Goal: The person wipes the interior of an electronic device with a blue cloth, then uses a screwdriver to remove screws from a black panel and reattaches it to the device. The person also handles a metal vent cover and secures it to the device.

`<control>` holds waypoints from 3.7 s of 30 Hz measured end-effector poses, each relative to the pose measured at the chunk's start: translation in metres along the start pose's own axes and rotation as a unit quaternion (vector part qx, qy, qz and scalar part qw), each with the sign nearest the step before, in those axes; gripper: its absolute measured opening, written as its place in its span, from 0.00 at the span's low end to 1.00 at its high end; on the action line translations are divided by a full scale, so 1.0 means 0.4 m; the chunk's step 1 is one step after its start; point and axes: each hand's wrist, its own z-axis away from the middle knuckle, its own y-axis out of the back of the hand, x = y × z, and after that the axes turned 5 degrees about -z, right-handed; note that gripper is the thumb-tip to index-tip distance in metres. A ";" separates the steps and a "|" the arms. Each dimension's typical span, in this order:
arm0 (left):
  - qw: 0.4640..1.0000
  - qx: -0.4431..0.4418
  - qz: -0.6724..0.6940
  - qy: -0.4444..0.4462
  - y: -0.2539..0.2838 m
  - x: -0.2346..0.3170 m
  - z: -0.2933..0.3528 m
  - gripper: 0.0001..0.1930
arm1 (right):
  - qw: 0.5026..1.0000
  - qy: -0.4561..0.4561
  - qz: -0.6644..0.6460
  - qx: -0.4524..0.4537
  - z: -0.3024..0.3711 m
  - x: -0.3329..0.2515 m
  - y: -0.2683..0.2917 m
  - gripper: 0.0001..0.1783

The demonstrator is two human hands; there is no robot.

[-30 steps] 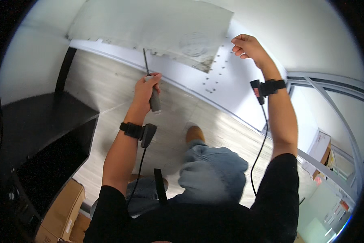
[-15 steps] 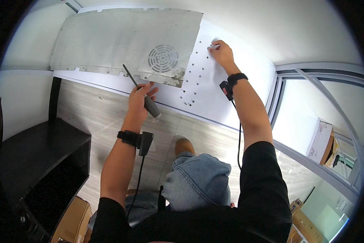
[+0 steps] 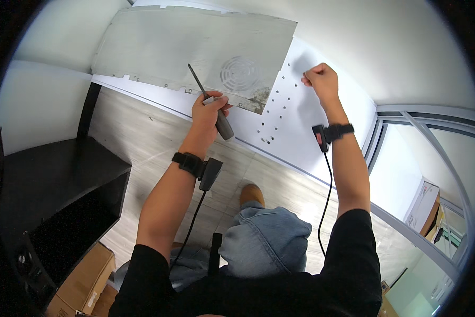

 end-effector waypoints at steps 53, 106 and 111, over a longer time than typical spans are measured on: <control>0.973 -0.155 0.028 -0.169 0.490 0.568 0.563 0.21 | 0.940 0.252 -0.218 -0.076 0.560 -0.866 -0.259 0.09; 0.685 0.542 0.085 -0.478 1.056 0.142 1.096 0.10 | 0.773 0.236 -0.333 -0.485 1.221 -0.892 -0.849 0.11; 0.700 0.526 0.142 -0.461 1.033 0.179 1.124 0.10 | 0.809 0.285 -0.364 -0.362 1.223 -0.866 -0.867 0.17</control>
